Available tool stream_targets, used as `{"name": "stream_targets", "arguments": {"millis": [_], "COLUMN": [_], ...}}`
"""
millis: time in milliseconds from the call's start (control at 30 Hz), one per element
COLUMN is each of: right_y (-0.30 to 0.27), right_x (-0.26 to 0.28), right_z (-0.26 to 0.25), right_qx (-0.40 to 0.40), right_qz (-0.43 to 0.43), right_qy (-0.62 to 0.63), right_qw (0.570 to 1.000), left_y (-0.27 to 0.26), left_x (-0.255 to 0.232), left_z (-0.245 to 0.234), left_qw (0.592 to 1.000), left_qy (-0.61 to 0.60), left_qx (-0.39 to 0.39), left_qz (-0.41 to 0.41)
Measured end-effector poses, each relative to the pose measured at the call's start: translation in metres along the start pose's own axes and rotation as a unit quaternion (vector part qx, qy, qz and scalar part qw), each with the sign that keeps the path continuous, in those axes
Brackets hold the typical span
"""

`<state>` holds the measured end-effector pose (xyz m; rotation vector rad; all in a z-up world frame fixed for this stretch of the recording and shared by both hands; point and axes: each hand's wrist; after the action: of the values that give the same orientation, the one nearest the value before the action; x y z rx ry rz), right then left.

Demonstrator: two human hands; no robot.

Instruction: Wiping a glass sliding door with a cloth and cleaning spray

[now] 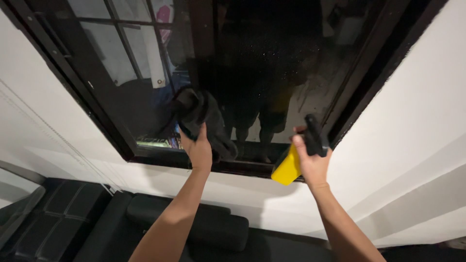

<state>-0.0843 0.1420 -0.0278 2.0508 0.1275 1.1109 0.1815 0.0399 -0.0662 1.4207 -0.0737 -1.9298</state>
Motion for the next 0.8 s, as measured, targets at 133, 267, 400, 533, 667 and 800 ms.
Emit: {"name": "stream_targets", "arguments": {"millis": [133,267,400,533,667,800], "right_y": [0.008,0.013,0.009,0.002,-0.001,0.000], "right_x": [-0.016,-0.005,-0.016,-0.022,-0.024,-0.011], "right_z": [-0.016,-0.034,-0.035,-0.034,-0.029,-0.024], "right_qx": [-0.038,-0.033,-0.061,-0.056,-0.025,0.021], "right_qz": [0.066,0.058,0.052,0.067,0.079,0.117], "right_qy": [0.049,-0.074,-0.108,-0.051,-0.102,-0.105], "right_qw": [0.996,0.995,0.991,0.995,0.991,0.987], "left_y": [0.006,0.020,0.020,0.017,0.020,0.021], "left_x": [-0.023,-0.037,-0.042,-0.036,-0.028,-0.027], "left_z": [0.019,0.038,0.044,0.042,0.041,0.043], "left_qw": [0.995,0.999,0.987,0.981,0.987,0.990], "left_qy": [-0.099,-0.046,-0.146,-0.179,-0.154,-0.137], "left_qx": [0.020,0.021,0.069,0.070,0.044,0.039], "left_qz": [-0.019,-0.002,0.013,0.012,0.030,0.022]}}
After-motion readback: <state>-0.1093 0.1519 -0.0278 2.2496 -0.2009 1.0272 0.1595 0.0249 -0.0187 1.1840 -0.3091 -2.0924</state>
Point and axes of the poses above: each hand's wrist, its own y-axis towards the middle knuckle, its own z-axis out of the palm, x = y × z, and after that the axes turned 15 degrees about -y, right-handed
